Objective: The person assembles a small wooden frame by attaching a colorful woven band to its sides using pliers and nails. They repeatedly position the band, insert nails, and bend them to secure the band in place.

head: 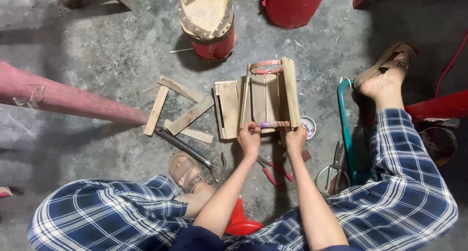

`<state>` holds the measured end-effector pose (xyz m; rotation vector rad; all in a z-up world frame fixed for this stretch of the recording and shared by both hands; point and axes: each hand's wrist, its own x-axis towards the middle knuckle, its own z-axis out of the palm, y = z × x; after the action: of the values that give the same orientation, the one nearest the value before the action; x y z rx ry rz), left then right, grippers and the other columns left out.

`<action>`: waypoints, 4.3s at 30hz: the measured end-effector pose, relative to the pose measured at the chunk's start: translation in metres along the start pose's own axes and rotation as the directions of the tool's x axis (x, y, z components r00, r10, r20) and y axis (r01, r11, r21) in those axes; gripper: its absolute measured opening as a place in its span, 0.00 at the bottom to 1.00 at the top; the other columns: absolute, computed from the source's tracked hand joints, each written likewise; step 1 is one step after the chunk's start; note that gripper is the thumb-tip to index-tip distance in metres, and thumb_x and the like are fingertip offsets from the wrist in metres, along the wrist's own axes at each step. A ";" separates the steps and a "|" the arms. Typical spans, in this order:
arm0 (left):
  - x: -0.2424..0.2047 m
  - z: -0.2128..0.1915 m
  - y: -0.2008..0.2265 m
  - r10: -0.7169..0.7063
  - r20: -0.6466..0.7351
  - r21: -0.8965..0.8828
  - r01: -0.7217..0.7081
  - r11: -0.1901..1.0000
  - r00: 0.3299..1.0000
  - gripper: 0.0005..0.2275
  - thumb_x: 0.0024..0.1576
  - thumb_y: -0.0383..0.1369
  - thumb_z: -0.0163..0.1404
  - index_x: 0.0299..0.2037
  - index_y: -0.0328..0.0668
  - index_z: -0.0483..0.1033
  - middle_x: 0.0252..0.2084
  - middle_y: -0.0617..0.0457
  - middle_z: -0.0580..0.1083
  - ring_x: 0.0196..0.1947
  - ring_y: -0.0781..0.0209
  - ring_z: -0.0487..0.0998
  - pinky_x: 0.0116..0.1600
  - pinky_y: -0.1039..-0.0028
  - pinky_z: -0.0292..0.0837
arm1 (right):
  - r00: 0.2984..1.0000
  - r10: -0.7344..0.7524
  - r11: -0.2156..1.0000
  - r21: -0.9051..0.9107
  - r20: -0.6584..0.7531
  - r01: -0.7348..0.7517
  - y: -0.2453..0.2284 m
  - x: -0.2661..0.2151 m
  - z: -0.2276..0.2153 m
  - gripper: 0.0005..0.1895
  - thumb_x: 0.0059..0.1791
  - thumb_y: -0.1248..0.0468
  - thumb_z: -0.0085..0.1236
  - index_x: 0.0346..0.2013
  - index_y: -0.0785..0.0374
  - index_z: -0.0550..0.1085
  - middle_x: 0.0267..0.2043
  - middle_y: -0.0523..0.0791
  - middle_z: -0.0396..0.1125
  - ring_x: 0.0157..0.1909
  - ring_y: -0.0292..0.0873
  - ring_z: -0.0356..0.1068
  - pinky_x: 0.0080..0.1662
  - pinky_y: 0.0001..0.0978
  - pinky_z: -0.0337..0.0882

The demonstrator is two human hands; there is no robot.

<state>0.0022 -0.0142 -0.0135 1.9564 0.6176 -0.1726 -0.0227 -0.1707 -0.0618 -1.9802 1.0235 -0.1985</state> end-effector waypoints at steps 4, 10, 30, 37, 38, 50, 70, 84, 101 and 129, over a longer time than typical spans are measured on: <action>-0.006 0.007 -0.005 -0.157 0.015 -0.144 0.158 0.977 0.987 0.09 0.47 0.32 0.62 0.38 0.53 0.81 0.30 0.55 0.81 0.34 0.60 0.84 0.44 0.68 0.79 | 0.999 0.024 0.998 -0.053 -0.048 -0.026 -0.024 -0.007 -0.010 0.17 0.49 0.50 0.64 0.37 0.63 0.80 0.34 0.55 0.74 0.44 0.63 0.73 0.46 0.53 0.69; 0.000 0.013 -0.003 -0.274 0.299 -0.669 0.405 0.623 0.914 0.18 0.57 0.27 0.58 0.58 0.35 0.73 0.44 0.47 0.73 0.42 0.59 0.79 0.58 0.59 0.76 | 0.999 -0.025 0.994 -0.108 -0.046 0.019 -0.089 -0.031 -0.030 0.10 0.47 0.51 0.59 0.32 0.51 0.80 0.29 0.46 0.75 0.45 0.56 0.75 0.47 0.49 0.71; -0.012 -0.026 0.043 -0.196 0.404 -0.646 0.431 0.630 0.893 0.15 0.61 0.20 0.44 0.58 0.26 0.69 0.45 0.38 0.73 0.48 0.47 0.79 0.60 0.55 0.75 | 0.922 0.278 0.612 0.690 0.270 -0.387 -0.082 -0.020 -0.012 0.18 0.49 0.67 0.61 0.52 0.67 0.70 0.43 0.49 0.65 0.42 0.49 0.71 0.48 0.58 0.76; -0.009 -0.042 0.057 -0.137 0.339 -0.623 0.331 0.709 0.931 0.16 0.60 0.19 0.40 0.56 0.34 0.74 0.49 0.41 0.75 0.45 0.56 0.77 0.53 0.61 0.81 | 0.869 0.184 0.352 0.794 0.460 -0.495 -0.073 -0.012 -0.033 0.15 0.47 0.73 0.60 0.46 0.73 0.68 0.34 0.49 0.69 0.36 0.53 0.78 0.44 0.53 0.80; -0.004 -0.044 0.052 -0.124 0.275 -0.600 0.271 0.753 0.953 0.14 0.61 0.22 0.43 0.54 0.39 0.76 0.45 0.46 0.77 0.42 0.61 0.77 0.49 0.67 0.80 | 0.854 0.148 0.312 0.796 0.499 -0.519 -0.068 -0.007 -0.035 0.17 0.47 0.71 0.61 0.48 0.70 0.69 0.38 0.49 0.70 0.38 0.53 0.78 0.44 0.53 0.81; -0.061 -0.131 0.196 0.461 -0.106 -0.387 -0.464 0.797 0.881 0.09 0.65 0.29 0.48 0.50 0.42 0.79 0.45 0.49 0.78 0.45 0.61 0.80 0.50 0.71 0.80 | 0.898 0.082 0.333 0.837 0.433 -0.434 -0.136 -0.039 -0.083 0.13 0.46 0.69 0.65 0.40 0.67 0.68 0.32 0.47 0.70 0.30 0.48 0.77 0.35 0.46 0.83; -0.028 -0.128 0.161 0.326 0.451 -0.498 -0.069 0.865 0.831 0.31 0.58 0.51 0.55 0.66 0.39 0.69 0.54 0.32 0.76 0.56 0.40 0.76 0.61 0.54 0.72 | 0.857 -0.457 0.877 0.040 -0.237 0.478 -0.258 -0.107 -0.176 0.19 0.53 0.73 0.52 0.60 0.68 0.72 0.45 0.67 0.71 0.52 0.70 0.70 0.47 0.63 0.72; -0.001 -0.103 0.117 0.157 0.607 -0.558 0.276 0.783 0.779 0.24 0.55 0.31 0.60 0.62 0.35 0.72 0.44 0.43 0.81 0.32 0.54 0.84 0.36 0.69 0.84 | 0.780 -0.610 0.792 -0.090 -0.137 0.604 -0.244 -0.095 -0.176 0.23 0.51 0.75 0.48 0.63 0.68 0.71 0.53 0.66 0.70 0.56 0.70 0.68 0.54 0.61 0.69; -0.015 -0.100 0.126 0.120 0.652 -0.510 0.316 0.800 0.748 0.20 0.59 0.36 0.59 0.60 0.40 0.75 0.44 0.46 0.81 0.41 0.58 0.83 0.45 0.63 0.82 | 0.808 -0.573 0.818 -0.167 -0.138 0.551 -0.233 -0.083 -0.180 0.23 0.53 0.71 0.48 0.63 0.57 0.72 0.53 0.57 0.73 0.53 0.65 0.71 0.52 0.58 0.71; 0.015 -0.154 0.135 0.200 0.541 -0.484 0.109 0.868 0.817 0.29 0.60 0.46 0.55 0.67 0.40 0.66 0.44 0.43 0.74 0.35 0.57 0.81 0.34 0.71 0.83 | 0.964 -0.194 0.962 -0.157 0.183 0.224 -0.270 -0.052 -0.163 0.08 0.48 0.54 0.54 0.35 0.51 0.77 0.31 0.49 0.74 0.44 0.57 0.75 0.47 0.52 0.69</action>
<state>0.0594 0.0803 0.1599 1.3076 0.1716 -0.5074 0.0220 -0.1601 0.2541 -2.2263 0.7448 -0.0571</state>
